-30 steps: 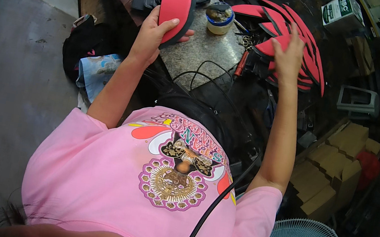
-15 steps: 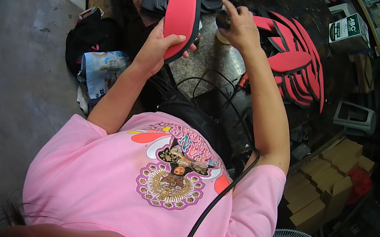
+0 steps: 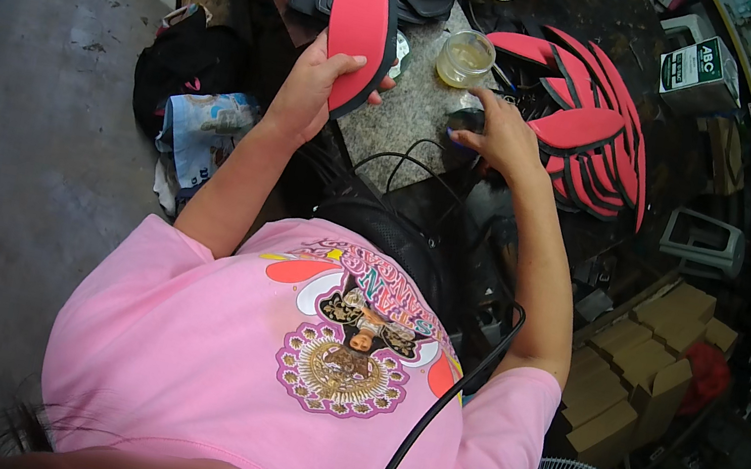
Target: The person applies glue to pink and black foam pieces, presses them together, and uses a hot tool to seal the edges. They handle multiple pieces one at a time, stacking finished units on the table.
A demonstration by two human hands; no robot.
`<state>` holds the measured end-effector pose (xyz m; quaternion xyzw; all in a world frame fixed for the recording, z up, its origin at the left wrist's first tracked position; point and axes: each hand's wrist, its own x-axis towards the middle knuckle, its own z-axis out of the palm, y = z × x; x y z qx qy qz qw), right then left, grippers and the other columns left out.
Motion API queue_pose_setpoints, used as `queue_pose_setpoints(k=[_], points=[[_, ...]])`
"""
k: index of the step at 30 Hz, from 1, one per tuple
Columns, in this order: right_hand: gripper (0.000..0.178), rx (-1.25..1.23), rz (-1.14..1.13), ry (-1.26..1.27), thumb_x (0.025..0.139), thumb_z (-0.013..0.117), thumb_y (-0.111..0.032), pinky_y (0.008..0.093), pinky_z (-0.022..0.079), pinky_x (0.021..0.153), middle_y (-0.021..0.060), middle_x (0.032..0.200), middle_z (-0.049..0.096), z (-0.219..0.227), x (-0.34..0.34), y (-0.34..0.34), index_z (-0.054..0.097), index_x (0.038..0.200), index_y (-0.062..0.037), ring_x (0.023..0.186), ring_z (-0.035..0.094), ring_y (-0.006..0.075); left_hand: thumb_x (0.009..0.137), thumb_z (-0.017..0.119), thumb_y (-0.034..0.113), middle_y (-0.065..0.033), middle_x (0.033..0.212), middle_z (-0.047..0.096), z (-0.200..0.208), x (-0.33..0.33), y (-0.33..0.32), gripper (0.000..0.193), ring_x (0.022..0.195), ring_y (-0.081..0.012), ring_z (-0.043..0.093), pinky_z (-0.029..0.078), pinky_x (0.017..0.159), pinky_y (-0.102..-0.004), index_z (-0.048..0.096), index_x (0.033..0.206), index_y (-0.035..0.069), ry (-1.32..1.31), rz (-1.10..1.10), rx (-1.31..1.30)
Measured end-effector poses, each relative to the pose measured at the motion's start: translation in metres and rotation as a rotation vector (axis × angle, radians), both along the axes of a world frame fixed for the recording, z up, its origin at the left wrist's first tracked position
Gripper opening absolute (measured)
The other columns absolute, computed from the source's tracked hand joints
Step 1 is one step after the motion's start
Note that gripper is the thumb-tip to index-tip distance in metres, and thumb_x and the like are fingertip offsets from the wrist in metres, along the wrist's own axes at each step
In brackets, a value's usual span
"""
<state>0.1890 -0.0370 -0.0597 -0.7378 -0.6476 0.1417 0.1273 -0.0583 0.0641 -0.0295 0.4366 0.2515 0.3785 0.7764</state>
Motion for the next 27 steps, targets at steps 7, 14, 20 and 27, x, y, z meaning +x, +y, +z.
queue_pose_setpoints(k=[7, 14, 20, 27], points=[[0.062, 0.016, 0.123, -0.457, 0.069, 0.080, -0.044, 0.0442, 0.043, 0.100, 0.0085, 0.136, 0.050, 0.020, 0.019, 0.052, 0.061, 0.126, -0.0287, 0.129, 0.043, 0.0318, 0.087, 0.042, -0.002, -0.0158, 0.106, 0.057, 0.009, -0.003, -0.005, 0.044, 0.086, -0.0319, 0.068, 0.060, 0.073, -0.0399, 0.036, 0.131, -0.003, -0.038, -0.014, -0.056], [0.071, -0.282, 0.200, -0.777, 0.058, 0.081, -0.057, 0.0652, 0.022, 0.110, 0.0096, 0.158, 0.026, 0.000, 0.010, 0.100, 0.065, 0.123, -0.0347, 0.145, 0.021, 0.0337, 0.090, 0.045, 0.002, -0.0098, 0.115, 0.059, 0.008, -0.012, -0.007, 0.046, 0.108, -0.0172, 0.060, 0.047, 0.095, -0.0308, 0.042, 0.135, -0.002, 0.066, 0.125, -0.057], [0.059, -0.309, 0.158, -0.737, 0.060, 0.080, -0.056, 0.0661, 0.021, 0.110, 0.0089, 0.156, 0.029, -0.002, 0.012, 0.101, 0.073, 0.112, -0.0281, 0.146, 0.020, 0.0334, 0.090, 0.053, 0.007, -0.0062, 0.117, 0.058, 0.003, -0.014, -0.005, 0.045, 0.106, -0.0110, 0.056, 0.042, 0.096, -0.0259, 0.045, 0.134, -0.001, -0.055, 0.104, -0.087], [0.048, 0.025, -0.042, -0.199, 0.070, 0.076, -0.055, 0.0585, 0.031, 0.106, 0.0134, 0.148, 0.042, 0.018, 0.038, 0.083, 0.072, 0.106, -0.0233, 0.136, 0.039, 0.0331, 0.092, 0.056, 0.007, -0.0043, 0.119, 0.059, 0.007, -0.013, -0.006, 0.049, 0.099, -0.0098, 0.063, 0.055, 0.077, -0.0259, 0.040, 0.138, 0.004, 0.085, -0.071, -0.027]])
